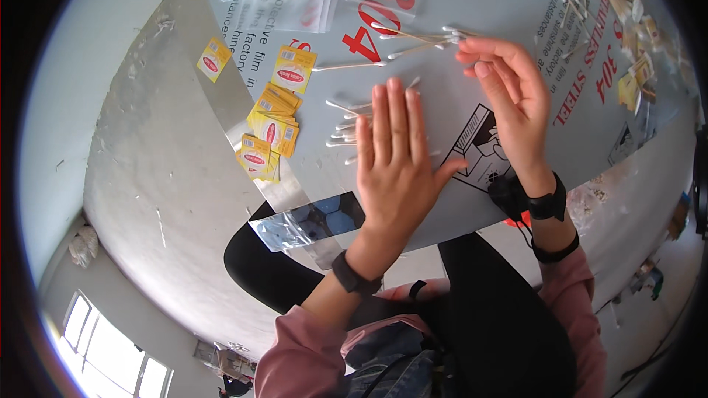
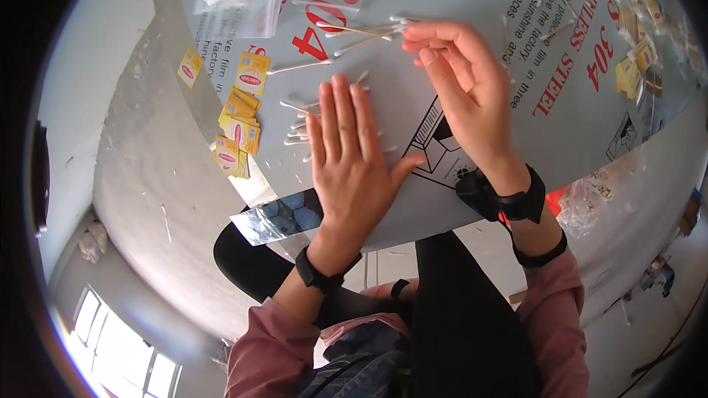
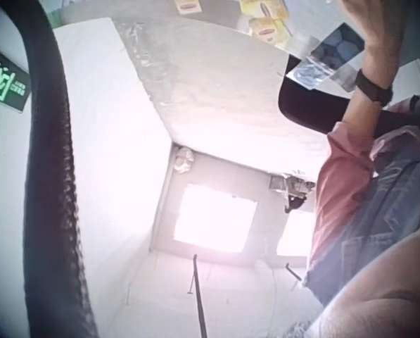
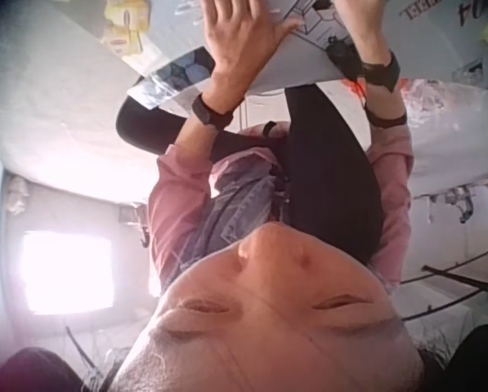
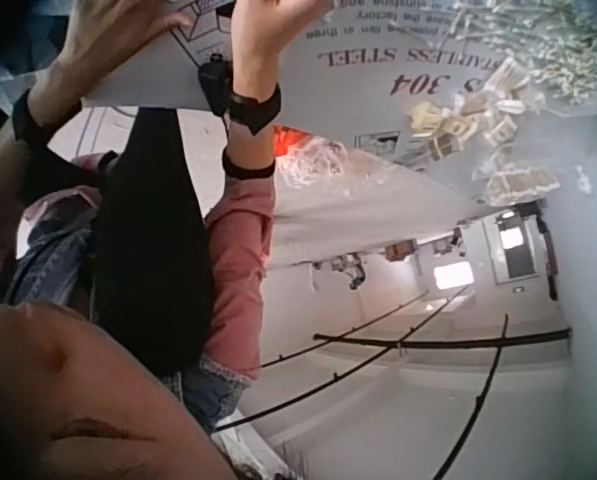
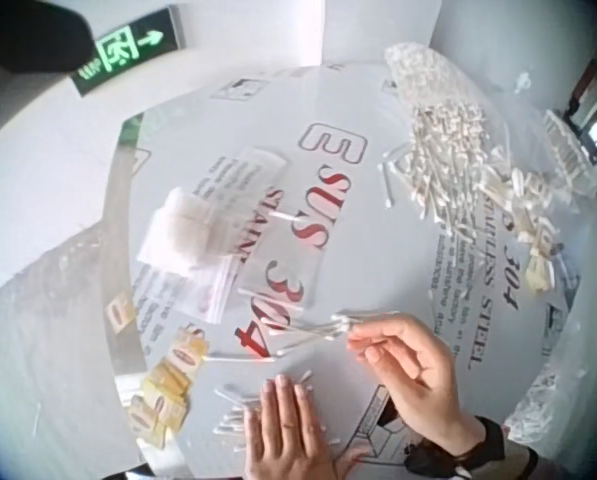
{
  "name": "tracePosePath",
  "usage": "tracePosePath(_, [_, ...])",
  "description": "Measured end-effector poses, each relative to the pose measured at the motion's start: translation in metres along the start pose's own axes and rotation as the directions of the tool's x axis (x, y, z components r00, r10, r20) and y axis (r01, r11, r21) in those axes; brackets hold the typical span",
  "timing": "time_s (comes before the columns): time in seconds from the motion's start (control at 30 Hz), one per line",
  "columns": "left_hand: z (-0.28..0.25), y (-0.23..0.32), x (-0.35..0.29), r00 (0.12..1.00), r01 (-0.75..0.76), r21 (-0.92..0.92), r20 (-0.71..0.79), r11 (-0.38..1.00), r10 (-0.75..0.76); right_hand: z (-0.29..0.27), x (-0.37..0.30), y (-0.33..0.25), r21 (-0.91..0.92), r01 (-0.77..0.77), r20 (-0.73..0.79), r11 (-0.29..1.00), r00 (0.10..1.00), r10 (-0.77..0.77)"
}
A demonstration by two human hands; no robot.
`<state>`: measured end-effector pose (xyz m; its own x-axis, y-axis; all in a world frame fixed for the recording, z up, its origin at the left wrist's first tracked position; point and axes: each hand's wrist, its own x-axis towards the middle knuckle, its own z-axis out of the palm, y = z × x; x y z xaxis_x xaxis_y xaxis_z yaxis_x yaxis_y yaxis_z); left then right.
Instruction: Arranging cotton swabs into neat stacks and placing them into plastic packaging.
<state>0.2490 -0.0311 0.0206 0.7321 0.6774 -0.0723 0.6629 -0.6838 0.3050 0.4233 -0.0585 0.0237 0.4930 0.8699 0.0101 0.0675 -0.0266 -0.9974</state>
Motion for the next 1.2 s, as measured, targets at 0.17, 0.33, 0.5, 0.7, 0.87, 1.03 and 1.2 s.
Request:
tracePosePath(0.17, [-0.040, 0.002, 0.013, 0.992, 0.053, -0.340, -0.090, 0.939, -0.089, -0.006, -0.010, -0.020, -0.035, 0.022, -0.035, 0.999, 0.999, -0.024])
tracePosePath(0.33, [-0.053, -0.073, 0.036, 0.950, -0.137, -0.246, -0.307, 0.960, 0.058, 0.005, -0.039, -0.035, -0.306, -0.008, 0.169, 0.952, 0.984, 0.063])
tracePosePath(0.5, [-0.045, -0.075, 0.031, 0.947, -0.196, -0.178, -0.291, 0.964, 0.139, 0.013, -0.048, -0.026, -0.560, 0.457, 0.456, 0.691, 0.866, -0.203])
tracePosePath(0.7, [-0.045, -0.061, 0.003, 0.961, -0.129, -0.398, -0.277, 0.908, 0.015, 0.013, -0.043, -0.019, -0.552, 0.456, 0.469, 0.698, 0.862, -0.192])
tracePosePath(0.87, [-0.052, -0.075, -0.029, 0.891, 0.112, -0.510, -0.328, 0.853, -0.313, 0.022, -0.014, -0.026, -0.595, 0.480, 0.405, 0.645, 0.872, -0.275])
tracePosePath(1.03, [-0.045, -0.075, -0.032, 0.946, 0.092, -0.484, -0.231, 0.870, -0.229, 0.029, 0.019, -0.019, -0.630, 0.623, 0.517, 0.464, 0.782, -0.347])
tracePosePath(1.2, [-0.046, -0.059, -0.027, 0.997, -0.002, -0.274, -0.071, 0.962, -0.018, 0.024, 0.017, -0.020, -0.664, 0.616, 0.543, 0.424, 0.787, -0.293])
